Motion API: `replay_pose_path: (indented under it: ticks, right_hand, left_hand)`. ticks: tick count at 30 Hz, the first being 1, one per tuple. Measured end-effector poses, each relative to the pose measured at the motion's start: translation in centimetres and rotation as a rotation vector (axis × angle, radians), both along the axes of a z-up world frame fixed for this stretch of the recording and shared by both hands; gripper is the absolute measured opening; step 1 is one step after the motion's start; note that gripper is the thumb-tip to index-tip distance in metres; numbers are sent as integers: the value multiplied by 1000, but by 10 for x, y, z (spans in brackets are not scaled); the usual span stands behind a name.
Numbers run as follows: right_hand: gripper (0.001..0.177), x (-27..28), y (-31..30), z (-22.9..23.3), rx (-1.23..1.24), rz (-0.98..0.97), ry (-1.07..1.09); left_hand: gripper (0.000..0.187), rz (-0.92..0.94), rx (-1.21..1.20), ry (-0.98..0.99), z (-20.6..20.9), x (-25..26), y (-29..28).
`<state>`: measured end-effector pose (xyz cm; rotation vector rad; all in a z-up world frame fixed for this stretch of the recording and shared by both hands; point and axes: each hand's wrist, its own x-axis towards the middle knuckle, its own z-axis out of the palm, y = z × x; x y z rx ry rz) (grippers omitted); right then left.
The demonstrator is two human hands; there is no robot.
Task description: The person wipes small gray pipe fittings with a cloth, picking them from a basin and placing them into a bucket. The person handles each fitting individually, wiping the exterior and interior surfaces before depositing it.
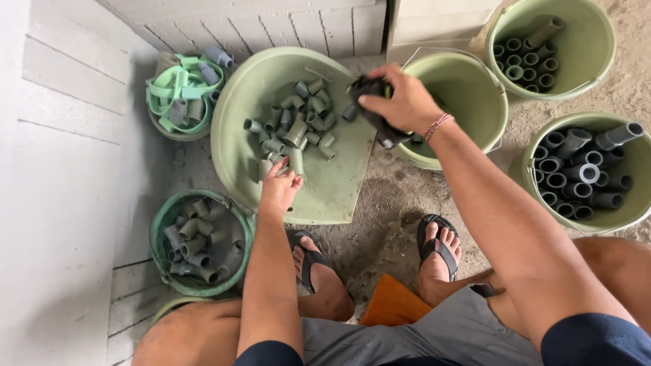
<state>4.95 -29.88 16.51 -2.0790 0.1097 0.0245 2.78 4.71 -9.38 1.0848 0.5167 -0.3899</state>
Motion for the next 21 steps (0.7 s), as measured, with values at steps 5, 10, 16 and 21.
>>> replay_pose_path:
  ticks: [5, 10, 16, 21]
  right_hand:
    - [46, -6, 19, -9, 114, 107, -137]
    - [48, -16, 12, -11, 84, 162, -259]
    - [50, -17, -23, -21, -37, 26, -146]
    - [51, -22, -16, -18, -86, -2, -92]
  left_hand:
    - [35, -56, -367, -99, 104, 31, -61]
    - [47, -68, -52, -200, 121, 39, -60]
    - [58, -458, 1468, -440, -6, -6, -19]
    - [29, -848, 1826, -158, -30, -30, -12]
